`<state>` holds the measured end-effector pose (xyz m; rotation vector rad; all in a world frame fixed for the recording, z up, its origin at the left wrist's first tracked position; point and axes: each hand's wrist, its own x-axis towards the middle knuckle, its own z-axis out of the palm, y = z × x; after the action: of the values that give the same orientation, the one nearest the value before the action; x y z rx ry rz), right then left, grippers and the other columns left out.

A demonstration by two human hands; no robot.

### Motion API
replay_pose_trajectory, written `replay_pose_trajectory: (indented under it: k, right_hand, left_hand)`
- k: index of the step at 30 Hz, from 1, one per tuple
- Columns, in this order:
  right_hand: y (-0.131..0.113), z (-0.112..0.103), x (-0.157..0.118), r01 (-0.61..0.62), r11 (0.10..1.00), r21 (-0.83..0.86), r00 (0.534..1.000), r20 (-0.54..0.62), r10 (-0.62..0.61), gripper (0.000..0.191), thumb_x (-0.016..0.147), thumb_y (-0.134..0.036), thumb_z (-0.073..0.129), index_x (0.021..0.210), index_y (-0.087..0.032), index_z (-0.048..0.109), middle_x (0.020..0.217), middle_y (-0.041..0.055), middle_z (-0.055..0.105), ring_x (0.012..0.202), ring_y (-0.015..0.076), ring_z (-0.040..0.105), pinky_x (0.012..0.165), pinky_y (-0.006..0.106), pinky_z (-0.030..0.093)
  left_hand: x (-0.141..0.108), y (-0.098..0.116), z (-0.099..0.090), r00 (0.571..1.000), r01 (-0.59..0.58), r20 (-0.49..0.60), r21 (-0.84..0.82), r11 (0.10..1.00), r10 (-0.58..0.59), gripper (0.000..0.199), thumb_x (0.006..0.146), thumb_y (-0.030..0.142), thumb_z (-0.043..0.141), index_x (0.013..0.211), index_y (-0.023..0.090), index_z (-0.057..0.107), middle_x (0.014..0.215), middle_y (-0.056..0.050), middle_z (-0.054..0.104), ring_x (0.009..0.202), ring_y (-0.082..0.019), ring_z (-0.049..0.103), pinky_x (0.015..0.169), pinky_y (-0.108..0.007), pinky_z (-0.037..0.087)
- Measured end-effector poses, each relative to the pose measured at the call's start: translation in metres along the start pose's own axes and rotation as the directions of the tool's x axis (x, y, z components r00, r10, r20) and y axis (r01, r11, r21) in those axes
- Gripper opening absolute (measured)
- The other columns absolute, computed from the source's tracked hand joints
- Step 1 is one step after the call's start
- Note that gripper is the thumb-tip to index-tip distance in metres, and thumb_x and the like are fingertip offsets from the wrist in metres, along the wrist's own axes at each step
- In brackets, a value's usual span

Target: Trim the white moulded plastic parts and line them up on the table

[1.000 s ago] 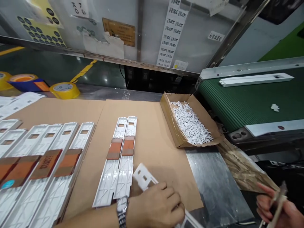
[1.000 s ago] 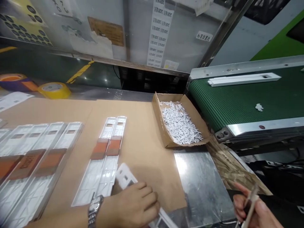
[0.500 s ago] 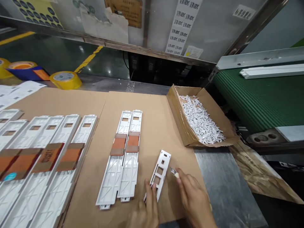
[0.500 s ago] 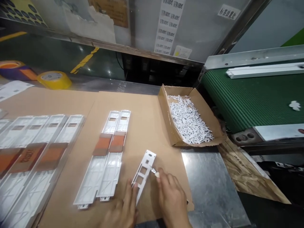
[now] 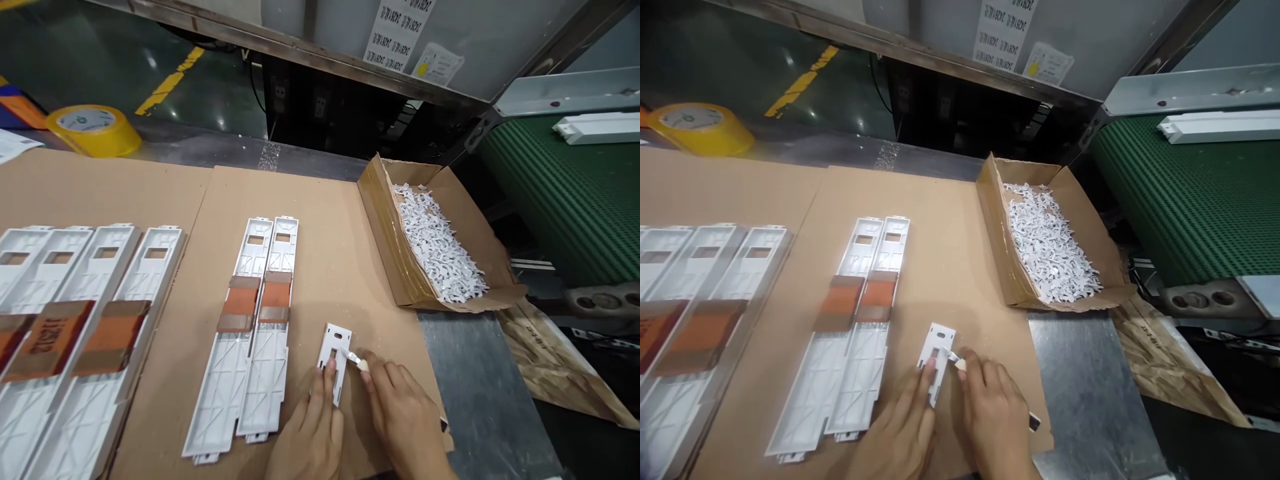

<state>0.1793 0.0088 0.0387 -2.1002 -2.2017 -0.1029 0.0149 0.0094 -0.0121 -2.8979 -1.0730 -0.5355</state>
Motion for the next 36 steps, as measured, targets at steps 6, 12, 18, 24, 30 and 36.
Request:
replay_pose_trajectory:
  k: [6,12,18,24,30,36]
  right_hand:
    - [-0.004,0.000,0.006,0.036,0.998,-0.045,0.998,0.043,-0.034,0.031,0.098,-0.026,0.027,0.102,-0.019,0.057,0.070,0.0012,0.058,0.063,0.0169,0.054,0.061,0.028,0.032]
    - [0.001,0.001,0.004,0.078,0.995,-0.062,0.992,0.103,-0.071,0.026,0.096,-0.024,0.031,0.105,-0.021,0.055,0.074,0.0009,0.060,0.066,0.0162,0.056,0.062,0.028,0.032]
    - [0.004,0.003,0.003,0.084,0.994,-0.076,0.989,0.125,-0.074,0.022,0.095,-0.024,0.036,0.107,-0.022,0.054,0.074,0.0001,0.060,0.066,0.0154,0.057,0.061,0.027,0.032]
    - [0.005,-0.002,0.009,0.121,0.991,-0.060,0.982,0.154,-0.111,0.021,0.093,-0.022,0.037,0.105,-0.022,0.055,0.072,-0.0010,0.061,0.061,0.0145,0.058,0.055,0.026,0.032]
    - [0.001,-0.013,0.025,0.122,0.986,-0.114,0.977,0.190,-0.099,0.014,0.082,-0.018,0.050,0.091,-0.022,0.060,0.063,-0.0009,0.060,0.053,0.0171,0.058,0.050,0.028,0.032]
    - [0.001,-0.016,0.033,0.159,0.973,-0.165,0.969,0.215,-0.122,0.013,0.077,-0.018,0.057,0.089,-0.022,0.061,0.062,-0.0013,0.061,0.052,0.0167,0.058,0.049,0.028,0.033]
  left_hand:
    - [0.000,0.002,0.002,0.999,0.008,-0.049,-0.019,1.000,-0.009,0.015,0.079,0.013,0.042,0.081,0.009,0.056,0.128,-0.027,0.049,0.114,-0.036,0.051,0.089,-0.042,0.038]
    - [0.002,0.005,0.001,0.999,0.031,-0.024,-0.022,0.999,-0.031,0.016,0.077,0.011,0.043,0.080,0.008,0.058,0.126,-0.026,0.050,0.114,-0.036,0.051,0.088,-0.043,0.041]
    - [0.002,0.005,-0.001,0.999,0.035,-0.006,-0.025,0.999,-0.035,0.016,0.077,0.012,0.042,0.082,0.008,0.057,0.127,-0.025,0.050,0.115,-0.036,0.050,0.092,-0.043,0.037]
    - [0.002,0.004,-0.002,1.000,0.016,0.007,0.001,1.000,-0.016,0.021,0.081,0.008,0.035,0.083,0.009,0.056,0.126,-0.026,0.051,0.111,-0.031,0.055,0.096,-0.046,0.034]
    - [0.005,0.000,-0.004,1.000,-0.022,-0.014,0.024,0.999,0.022,0.026,0.080,0.005,0.032,0.081,0.008,0.058,0.119,-0.024,0.057,0.106,-0.031,0.058,0.093,-0.042,0.036]
    - [0.007,0.002,-0.006,1.000,0.004,0.007,0.009,1.000,-0.004,0.023,0.081,0.005,0.036,0.079,0.007,0.059,0.119,-0.024,0.057,0.109,-0.033,0.056,0.095,-0.045,0.035]
